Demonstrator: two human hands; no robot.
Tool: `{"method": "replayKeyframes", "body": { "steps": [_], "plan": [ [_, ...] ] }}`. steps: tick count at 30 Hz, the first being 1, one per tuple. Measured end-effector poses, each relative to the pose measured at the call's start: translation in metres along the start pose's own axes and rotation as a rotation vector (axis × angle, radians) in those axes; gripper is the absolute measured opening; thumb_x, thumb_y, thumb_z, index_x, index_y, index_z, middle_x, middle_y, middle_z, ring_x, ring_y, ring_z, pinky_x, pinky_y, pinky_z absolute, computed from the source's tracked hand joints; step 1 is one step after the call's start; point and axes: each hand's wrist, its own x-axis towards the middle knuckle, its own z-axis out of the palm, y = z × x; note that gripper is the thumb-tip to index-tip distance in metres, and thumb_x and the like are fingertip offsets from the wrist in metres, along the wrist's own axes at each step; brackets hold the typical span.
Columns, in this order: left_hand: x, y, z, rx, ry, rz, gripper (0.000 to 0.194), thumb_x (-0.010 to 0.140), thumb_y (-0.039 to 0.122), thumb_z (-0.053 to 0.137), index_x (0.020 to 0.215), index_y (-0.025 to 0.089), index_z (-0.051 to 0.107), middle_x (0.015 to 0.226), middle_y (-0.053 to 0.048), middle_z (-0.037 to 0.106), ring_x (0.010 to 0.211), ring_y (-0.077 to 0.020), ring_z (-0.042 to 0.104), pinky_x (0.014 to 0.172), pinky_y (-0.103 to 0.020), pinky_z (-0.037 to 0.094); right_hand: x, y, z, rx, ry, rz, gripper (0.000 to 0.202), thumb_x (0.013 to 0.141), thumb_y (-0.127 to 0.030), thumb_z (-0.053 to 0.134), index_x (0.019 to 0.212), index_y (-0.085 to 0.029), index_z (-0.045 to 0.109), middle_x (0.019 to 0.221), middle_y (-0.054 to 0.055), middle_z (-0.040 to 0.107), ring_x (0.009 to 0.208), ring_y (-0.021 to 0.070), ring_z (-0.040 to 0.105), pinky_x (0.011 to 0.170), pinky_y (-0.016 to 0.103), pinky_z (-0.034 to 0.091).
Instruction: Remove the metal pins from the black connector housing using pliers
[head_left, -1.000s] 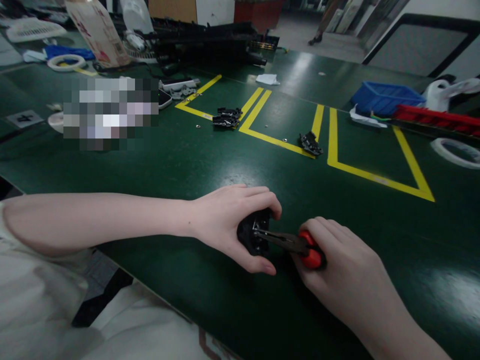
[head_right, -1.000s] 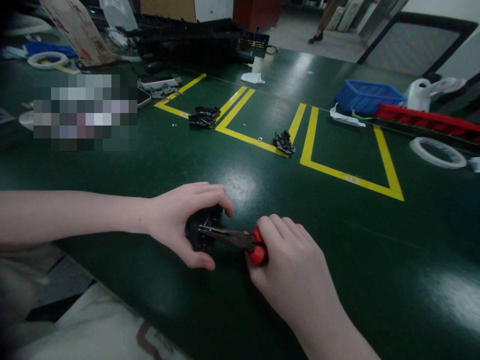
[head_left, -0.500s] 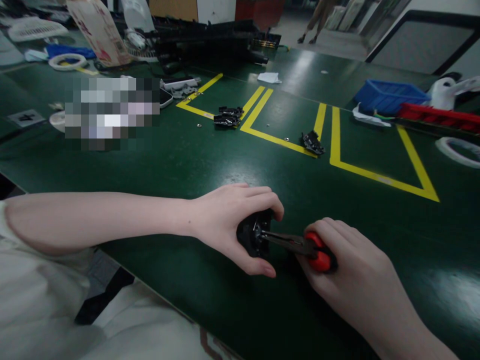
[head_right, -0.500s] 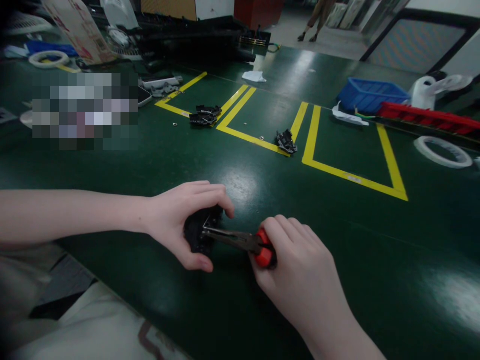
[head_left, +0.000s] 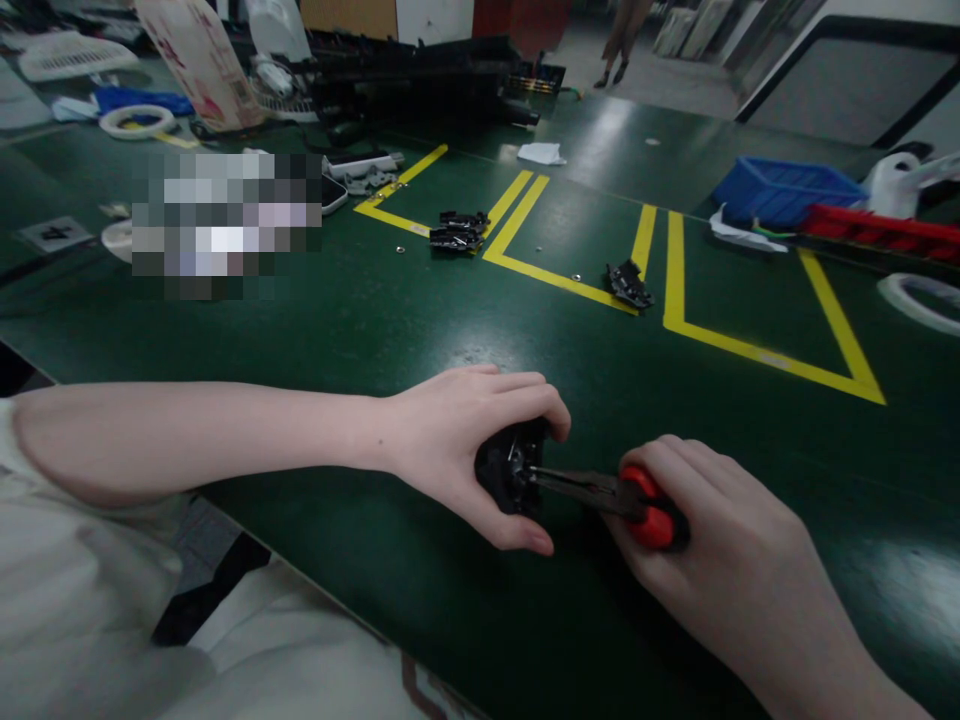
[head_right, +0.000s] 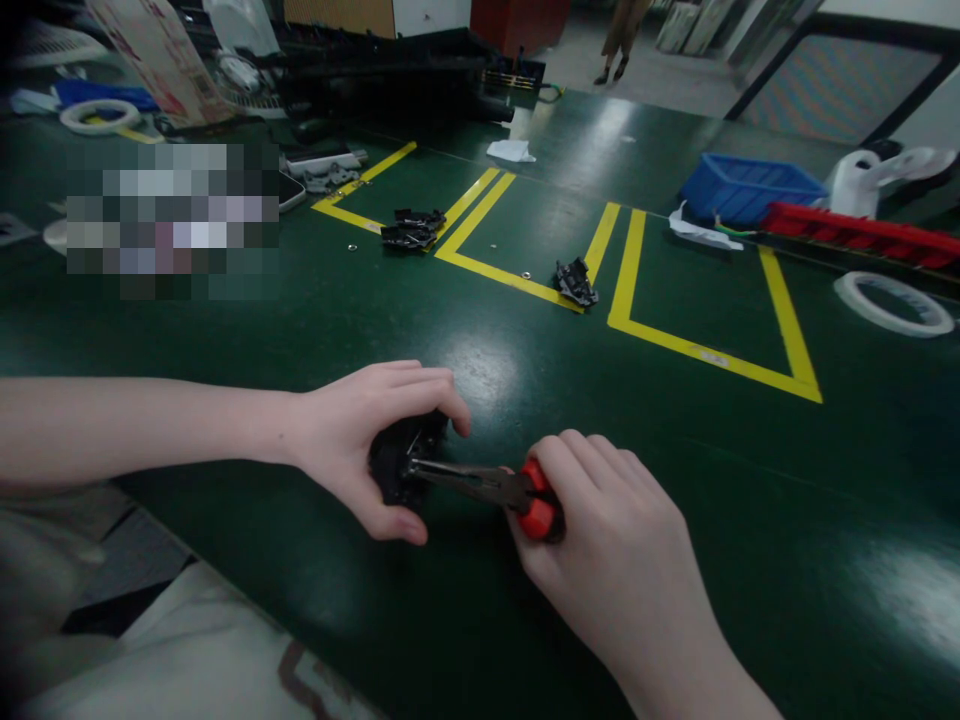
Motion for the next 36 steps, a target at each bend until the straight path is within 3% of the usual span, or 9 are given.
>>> {"method": "replayKeyframes", "body": {
  "steps": [36],
  "plan": [
    [-0.001,-0.003,0.000,-0.029,-0.001,0.074,0.056,0.070,0.058,0.078,0.104,0.017,0.059,0.095,-0.004,0.067,0.075,-0.0157,0.059,0.073,-0.030,0.045,0.000,-0.008,-0.008,-0.035,-0.020,0.005,0.008,0.082,-0.019,0.056,0.084,-0.023,0.049,0.076,0.002,0.055,0.063,0.0196,0.053,0.055,0.031,0.039]
  ]
}}
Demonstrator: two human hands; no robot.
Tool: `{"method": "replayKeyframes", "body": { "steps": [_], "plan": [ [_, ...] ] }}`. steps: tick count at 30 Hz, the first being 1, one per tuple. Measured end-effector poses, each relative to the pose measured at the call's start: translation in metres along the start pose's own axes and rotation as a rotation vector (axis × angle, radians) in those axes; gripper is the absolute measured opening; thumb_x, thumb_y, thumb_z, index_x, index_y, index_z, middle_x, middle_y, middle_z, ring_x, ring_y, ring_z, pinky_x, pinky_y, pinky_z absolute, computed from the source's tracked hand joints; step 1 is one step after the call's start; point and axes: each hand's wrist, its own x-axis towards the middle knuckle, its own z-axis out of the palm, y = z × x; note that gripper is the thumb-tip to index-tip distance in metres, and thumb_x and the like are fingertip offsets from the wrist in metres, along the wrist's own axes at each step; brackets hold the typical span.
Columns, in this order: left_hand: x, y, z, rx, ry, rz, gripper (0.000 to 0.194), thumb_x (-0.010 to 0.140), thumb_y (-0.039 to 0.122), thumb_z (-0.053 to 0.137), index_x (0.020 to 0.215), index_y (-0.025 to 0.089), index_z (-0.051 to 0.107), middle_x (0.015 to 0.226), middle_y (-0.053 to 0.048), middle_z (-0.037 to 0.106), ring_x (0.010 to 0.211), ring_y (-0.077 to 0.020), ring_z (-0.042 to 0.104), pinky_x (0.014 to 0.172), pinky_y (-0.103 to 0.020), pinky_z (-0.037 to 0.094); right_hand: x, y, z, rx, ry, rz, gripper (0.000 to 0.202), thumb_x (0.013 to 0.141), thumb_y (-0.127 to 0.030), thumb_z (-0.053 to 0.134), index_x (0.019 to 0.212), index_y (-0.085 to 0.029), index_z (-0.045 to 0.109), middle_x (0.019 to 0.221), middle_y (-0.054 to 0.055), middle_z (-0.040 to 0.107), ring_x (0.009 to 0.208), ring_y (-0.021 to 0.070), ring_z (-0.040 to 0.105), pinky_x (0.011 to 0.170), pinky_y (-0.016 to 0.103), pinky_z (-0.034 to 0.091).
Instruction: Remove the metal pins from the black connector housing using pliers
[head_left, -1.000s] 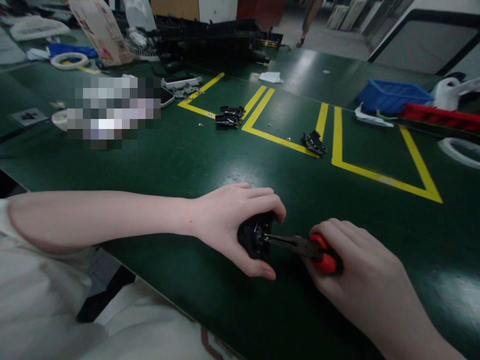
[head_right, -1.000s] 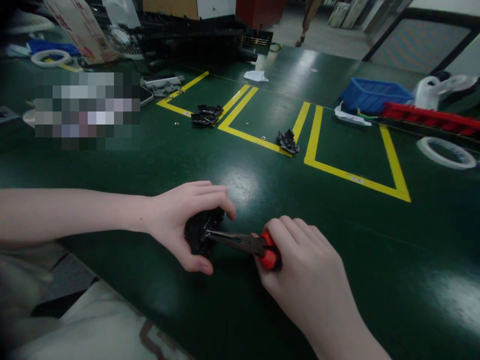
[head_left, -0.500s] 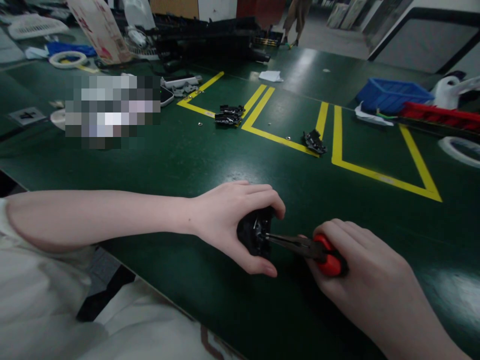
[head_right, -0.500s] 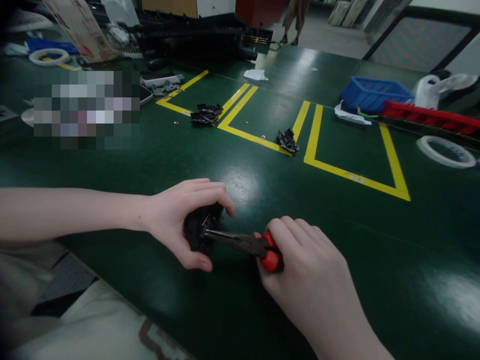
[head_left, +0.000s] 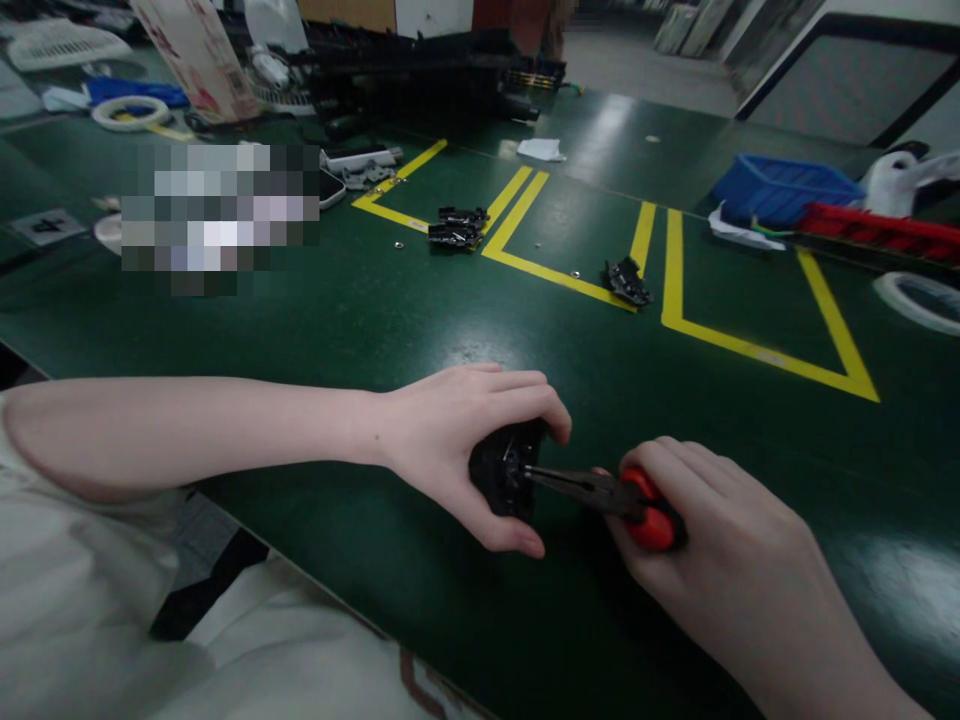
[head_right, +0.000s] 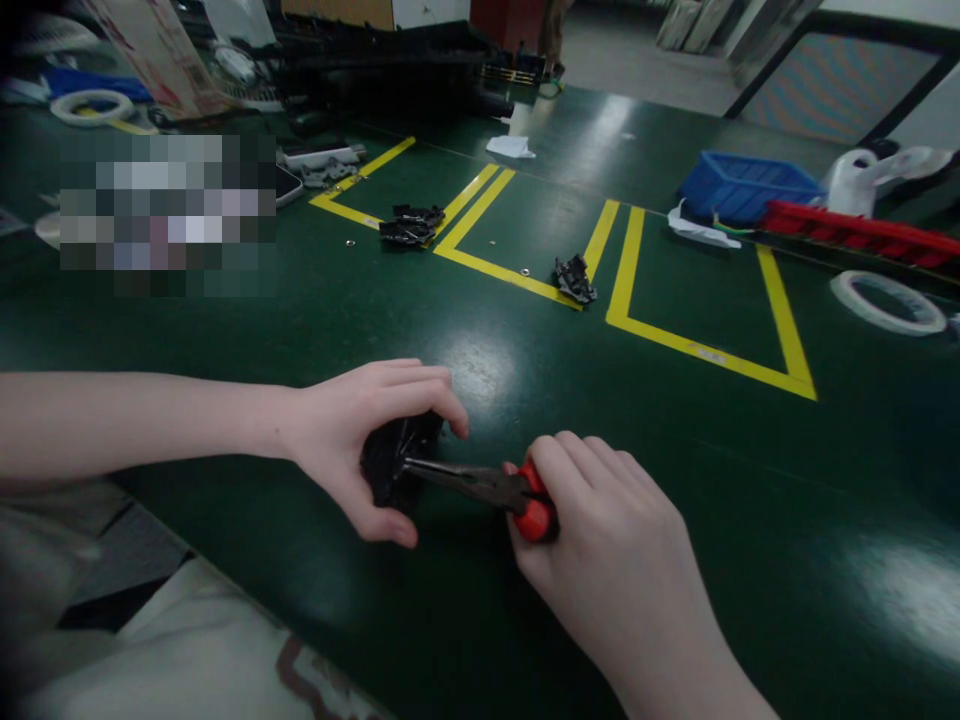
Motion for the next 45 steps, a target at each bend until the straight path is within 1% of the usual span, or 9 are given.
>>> {"method": "replayKeyframes", "body": {
  "steps": [5,9,14,18,23,30,36,40,45],
  "plan": [
    [0.0000,-0.0006,-0.0024,-0.048,0.017,0.038,0.058,0.066,0.057,0.080,0.103,0.018,0.059,0.091,-0.003,0.066,0.072,-0.0156,0.058,0.073,-0.030,0.045,-0.0012,0.0071,0.0000,-0.026,-0.001,0.017,0.008,0.081,-0.020,0.057,0.083,-0.023,0.050,0.075,0.003,0.056,0.063,0.0205,0.053,0.055,0.032,0.039],
    [0.0000,-0.0016,-0.0038,-0.091,0.047,0.029,0.056,0.065,0.053,0.083,0.102,0.018,0.060,0.092,-0.003,0.067,0.074,-0.0160,0.059,0.069,-0.028,0.046,-0.0013,0.0088,-0.0006,-0.007,0.015,0.023,0.007,0.083,-0.023,0.057,0.084,-0.023,0.050,0.076,0.003,0.056,0.064,0.0209,0.053,0.055,0.033,0.040],
    [-0.0004,-0.0006,-0.0032,-0.080,0.026,-0.006,0.058,0.064,0.058,0.081,0.102,0.020,0.060,0.092,-0.003,0.067,0.072,-0.0168,0.059,0.072,-0.030,0.048,-0.0002,0.0074,-0.0003,-0.010,0.038,0.003,0.007,0.084,-0.024,0.057,0.084,-0.023,0.050,0.076,0.004,0.055,0.064,0.0210,0.052,0.054,0.033,0.040],
    [-0.0002,-0.0008,-0.0028,-0.077,0.029,-0.002,0.058,0.064,0.059,0.080,0.102,0.020,0.060,0.093,-0.004,0.068,0.073,-0.0168,0.059,0.073,-0.031,0.048,-0.0007,0.0067,-0.0007,-0.007,0.049,0.000,0.008,0.084,-0.023,0.057,0.085,-0.022,0.050,0.077,0.003,0.054,0.065,0.0209,0.052,0.055,0.033,0.040],
    [0.0004,-0.0010,-0.0027,-0.041,-0.020,-0.007,0.057,0.067,0.057,0.080,0.103,0.018,0.059,0.095,-0.003,0.068,0.074,-0.0161,0.060,0.074,-0.030,0.046,-0.0017,0.0052,-0.0008,0.011,0.012,-0.018,0.009,0.083,-0.022,0.058,0.086,-0.022,0.050,0.079,0.004,0.055,0.067,0.0214,0.052,0.056,0.033,0.040],
    [0.0005,0.0008,-0.0011,0.005,-0.052,-0.023,0.059,0.070,0.065,0.074,0.103,0.019,0.059,0.093,-0.003,0.067,0.074,-0.0167,0.060,0.073,-0.031,0.044,-0.0012,0.0037,0.0004,0.023,0.004,0.006,0.006,0.083,-0.021,0.057,0.083,-0.023,0.051,0.076,0.003,0.056,0.064,0.0210,0.053,0.056,0.033,0.038],
    [-0.0001,0.0005,-0.0018,0.010,-0.041,-0.001,0.060,0.071,0.065,0.074,0.104,0.018,0.059,0.095,-0.003,0.067,0.074,-0.0162,0.059,0.073,-0.030,0.043,0.0007,0.0050,0.0017,0.006,0.003,-0.001,0.008,0.082,-0.020,0.057,0.083,-0.023,0.049,0.076,0.002,0.054,0.064,0.0204,0.051,0.055,0.032,0.038],
    [0.0001,0.0009,-0.0020,0.016,-0.050,0.001,0.059,0.071,0.063,0.075,0.104,0.018,0.058,0.095,-0.003,0.067,0.074,-0.0157,0.059,0.072,-0.030,0.042,-0.0001,0.0070,0.0009,-0.003,0.020,-0.004,0.008,0.083,-0.023,0.057,0.085,-0.022,0.049,0.078,0.003,0.053,0.067,0.0209,0.052,0.056,0.032,0.040],
    [0.0002,0.0013,-0.0010,0.011,-0.048,-0.006,0.059,0.070,0.064,0.075,0.103,0.018,0.058,0.095,-0.003,0.067,0.073,-0.0156,0.059,0.071,-0.030,0.041,-0.0007,0.0056,0.0012,-0.012,-0.002,-0.033,0.009,0.083,-0.021,0.057,0.086,-0.022,0.049,0.079,0.004,0.054,0.068,0.0214,0.051,0.057,0.033,0.039]
  ]
}}
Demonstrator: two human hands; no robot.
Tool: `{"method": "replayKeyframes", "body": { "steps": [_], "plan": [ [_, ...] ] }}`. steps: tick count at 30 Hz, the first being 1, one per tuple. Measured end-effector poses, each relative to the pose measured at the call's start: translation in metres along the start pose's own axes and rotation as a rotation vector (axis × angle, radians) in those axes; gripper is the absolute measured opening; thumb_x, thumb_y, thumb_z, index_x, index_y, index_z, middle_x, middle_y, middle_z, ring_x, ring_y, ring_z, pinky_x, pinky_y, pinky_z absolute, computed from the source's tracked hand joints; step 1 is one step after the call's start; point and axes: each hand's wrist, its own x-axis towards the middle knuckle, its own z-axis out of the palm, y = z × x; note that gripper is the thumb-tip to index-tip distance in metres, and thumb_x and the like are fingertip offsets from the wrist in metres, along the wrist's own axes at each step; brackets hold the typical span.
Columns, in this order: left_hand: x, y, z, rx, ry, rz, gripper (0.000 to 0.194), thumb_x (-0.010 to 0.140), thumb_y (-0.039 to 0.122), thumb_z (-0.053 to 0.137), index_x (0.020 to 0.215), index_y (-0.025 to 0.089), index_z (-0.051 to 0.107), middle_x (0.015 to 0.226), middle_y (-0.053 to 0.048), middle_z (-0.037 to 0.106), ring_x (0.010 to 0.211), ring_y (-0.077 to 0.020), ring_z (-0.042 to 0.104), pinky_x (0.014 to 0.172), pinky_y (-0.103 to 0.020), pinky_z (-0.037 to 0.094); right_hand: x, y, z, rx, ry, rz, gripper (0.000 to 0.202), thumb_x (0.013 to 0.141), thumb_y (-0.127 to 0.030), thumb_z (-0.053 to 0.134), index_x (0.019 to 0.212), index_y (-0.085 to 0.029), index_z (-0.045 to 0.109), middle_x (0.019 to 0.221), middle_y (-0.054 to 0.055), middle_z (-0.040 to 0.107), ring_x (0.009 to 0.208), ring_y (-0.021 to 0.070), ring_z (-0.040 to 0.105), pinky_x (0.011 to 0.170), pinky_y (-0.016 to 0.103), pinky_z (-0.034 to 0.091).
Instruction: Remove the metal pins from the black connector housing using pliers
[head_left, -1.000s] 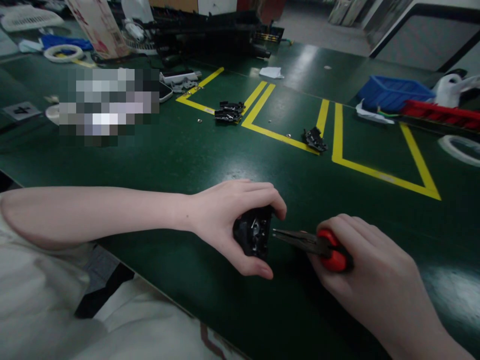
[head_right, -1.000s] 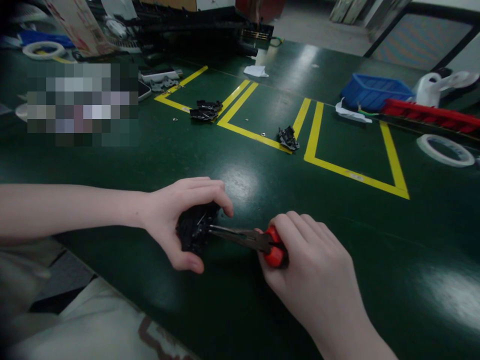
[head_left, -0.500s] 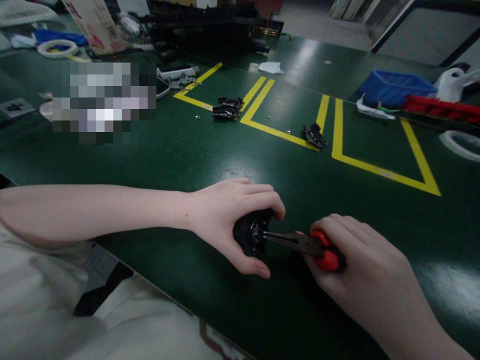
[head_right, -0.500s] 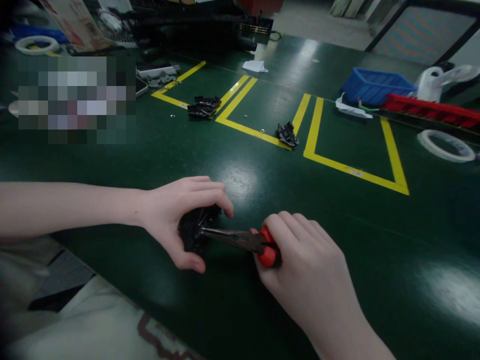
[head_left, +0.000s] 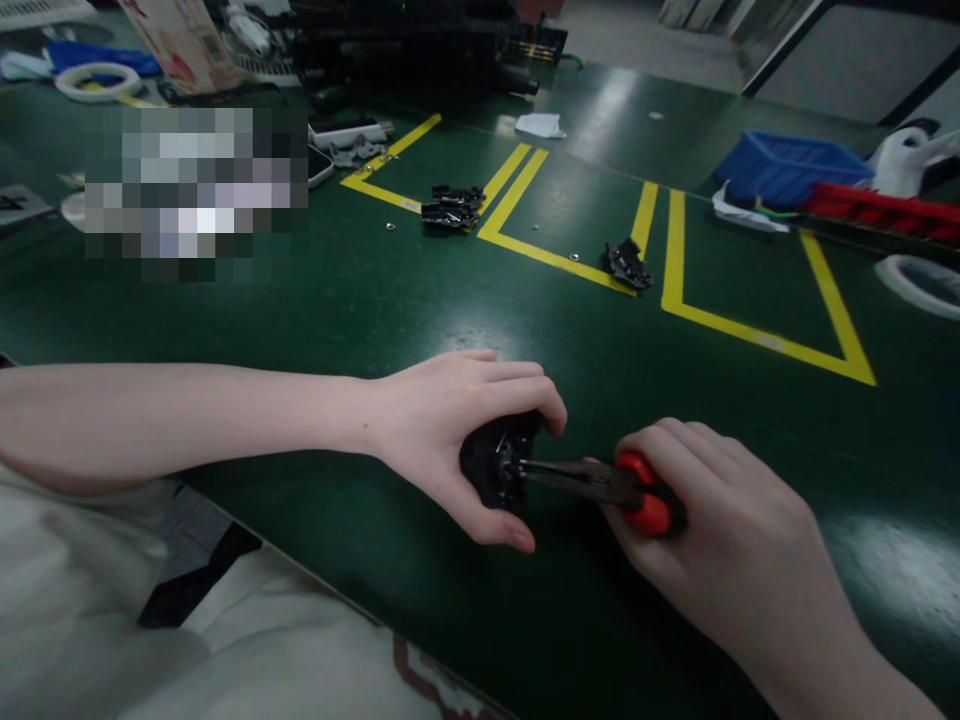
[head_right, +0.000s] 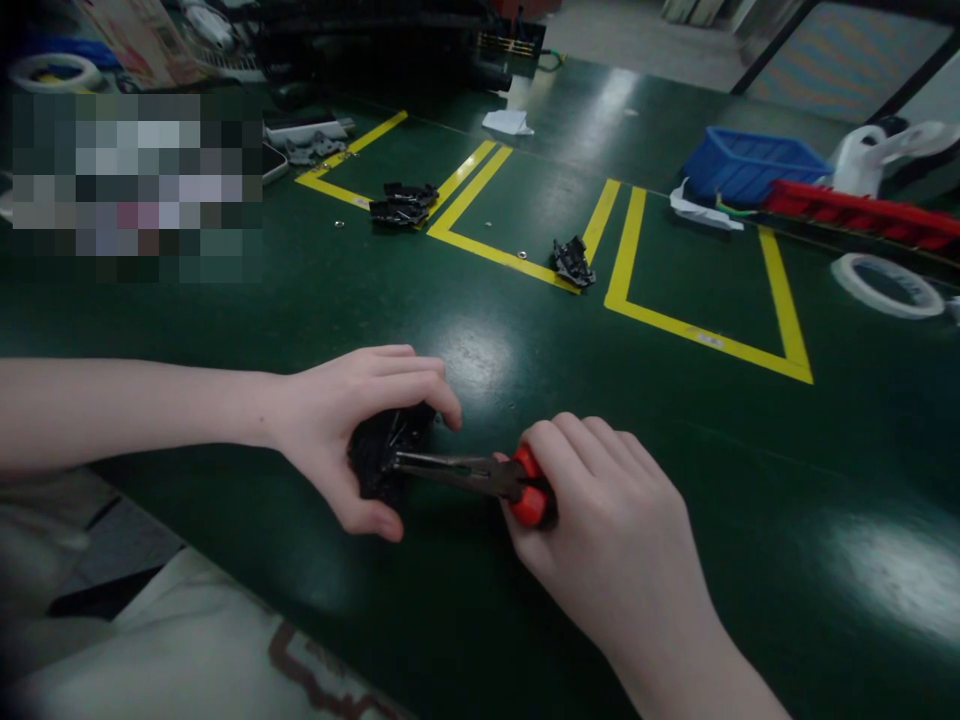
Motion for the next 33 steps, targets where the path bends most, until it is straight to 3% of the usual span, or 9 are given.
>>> {"method": "replayKeyframes", "body": {
  "steps": [33],
  "plan": [
    [-0.0017,0.0012,-0.0005,0.045,-0.027,-0.012,0.060,0.075,0.069,0.068,0.106,0.019,0.058,0.094,-0.003,0.067,0.075,-0.0159,0.059,0.072,-0.030,0.040,-0.0007,-0.0042,0.0035,0.040,-0.027,-0.007,0.011,0.081,-0.018,0.058,0.086,-0.022,0.049,0.078,0.001,0.054,0.067,0.0178,0.050,0.057,0.029,0.038]
  ]
}}
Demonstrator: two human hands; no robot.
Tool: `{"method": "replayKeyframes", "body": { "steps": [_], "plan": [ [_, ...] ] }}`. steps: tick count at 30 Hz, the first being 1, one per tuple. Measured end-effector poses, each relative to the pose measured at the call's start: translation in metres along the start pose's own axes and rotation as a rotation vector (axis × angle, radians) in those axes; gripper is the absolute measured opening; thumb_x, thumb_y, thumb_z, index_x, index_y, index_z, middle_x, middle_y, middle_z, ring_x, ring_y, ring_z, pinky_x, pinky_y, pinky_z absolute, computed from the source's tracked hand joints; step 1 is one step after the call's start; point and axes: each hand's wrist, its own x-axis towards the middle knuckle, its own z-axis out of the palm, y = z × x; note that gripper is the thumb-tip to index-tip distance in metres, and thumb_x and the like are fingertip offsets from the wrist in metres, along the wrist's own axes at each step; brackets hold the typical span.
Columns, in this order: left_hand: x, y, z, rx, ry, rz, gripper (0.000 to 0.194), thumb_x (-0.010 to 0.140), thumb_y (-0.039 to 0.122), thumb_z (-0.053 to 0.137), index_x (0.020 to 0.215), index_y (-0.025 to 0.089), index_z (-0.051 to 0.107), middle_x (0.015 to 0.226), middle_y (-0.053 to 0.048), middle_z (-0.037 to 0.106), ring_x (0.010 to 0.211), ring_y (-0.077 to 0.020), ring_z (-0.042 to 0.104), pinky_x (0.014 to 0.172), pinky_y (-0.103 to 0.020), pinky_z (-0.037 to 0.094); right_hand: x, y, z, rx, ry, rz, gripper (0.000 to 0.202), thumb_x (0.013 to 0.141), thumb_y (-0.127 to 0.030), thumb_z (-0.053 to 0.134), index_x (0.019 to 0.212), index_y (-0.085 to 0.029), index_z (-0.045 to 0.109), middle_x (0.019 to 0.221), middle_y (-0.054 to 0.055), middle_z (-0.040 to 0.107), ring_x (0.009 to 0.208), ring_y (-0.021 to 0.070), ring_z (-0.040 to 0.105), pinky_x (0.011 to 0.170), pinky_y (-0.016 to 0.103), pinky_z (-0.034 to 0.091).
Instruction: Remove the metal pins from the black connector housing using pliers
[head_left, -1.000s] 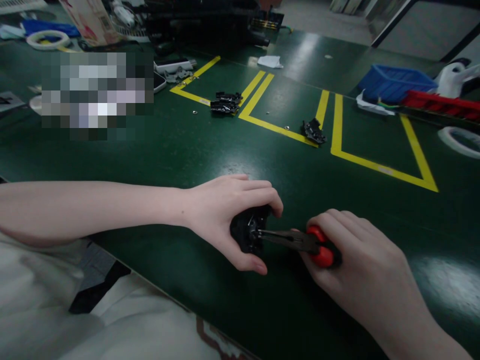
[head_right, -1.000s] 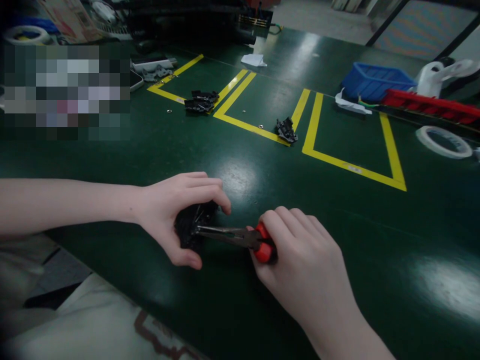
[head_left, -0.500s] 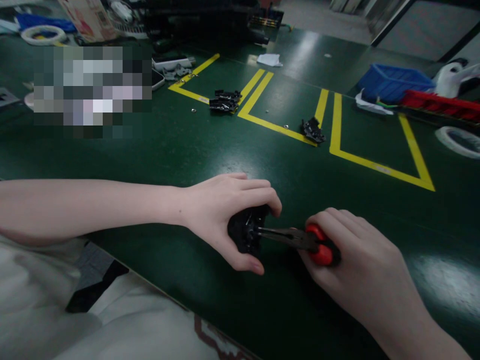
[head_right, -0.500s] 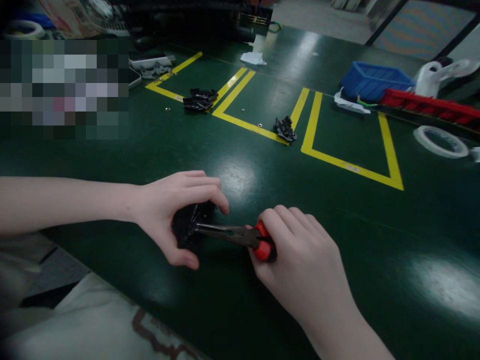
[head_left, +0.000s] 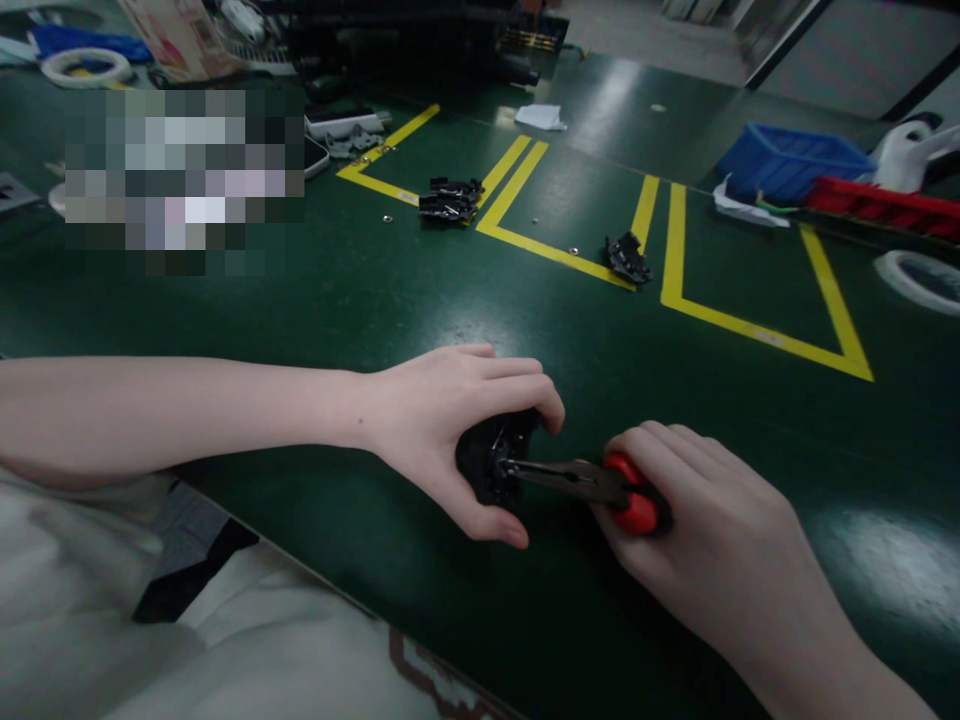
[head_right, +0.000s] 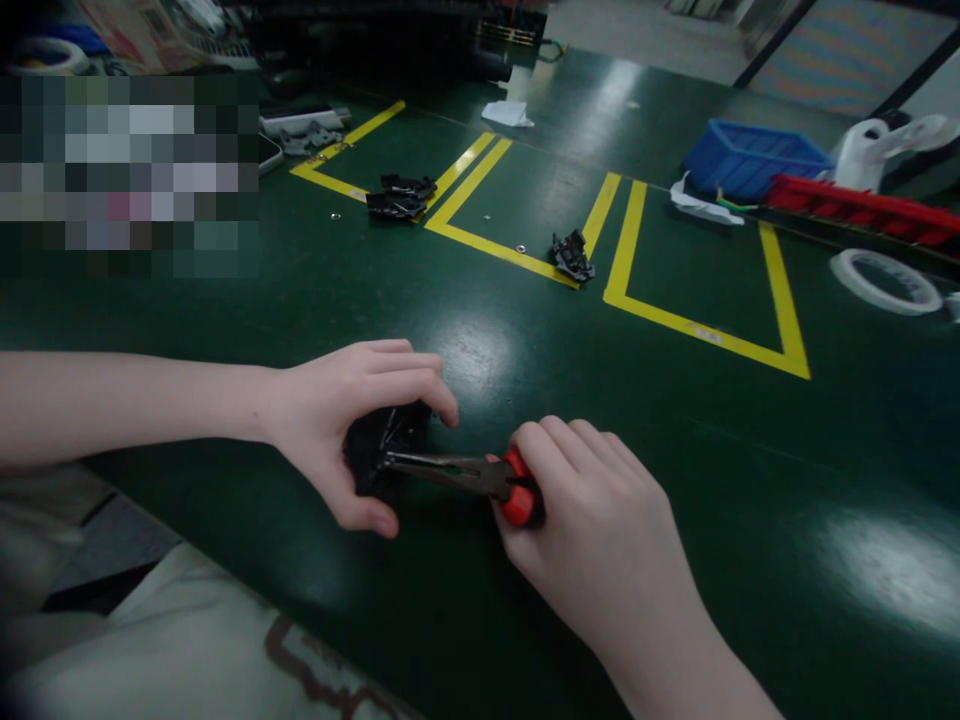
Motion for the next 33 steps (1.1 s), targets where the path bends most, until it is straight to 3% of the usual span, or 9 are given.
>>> {"method": "replayKeyframes", "body": {
  "steps": [21,33],
  "plan": [
    [0.0007,0.0009,-0.0002,-0.089,0.058,0.010,0.056,0.072,0.062,0.075,0.101,0.017,0.059,0.094,-0.002,0.067,0.073,-0.0141,0.058,0.073,-0.029,0.042,-0.0001,-0.0005,-0.0036,0.000,-0.003,0.028,0.010,0.081,-0.019,0.058,0.084,-0.022,0.049,0.076,0.001,0.054,0.064,0.0190,0.051,0.055,0.030,0.038],
    [0.0017,0.0015,-0.0025,-0.140,0.002,-0.102,0.053,0.069,0.059,0.075,0.101,0.019,0.061,0.089,0.000,0.068,0.072,-0.0156,0.059,0.075,-0.030,0.043,-0.0017,-0.0016,-0.0065,-0.052,0.024,0.021,0.005,0.082,-0.021,0.054,0.084,-0.023,0.050,0.077,0.004,0.055,0.064,0.0213,0.052,0.055,0.033,0.038]
  ]
}}
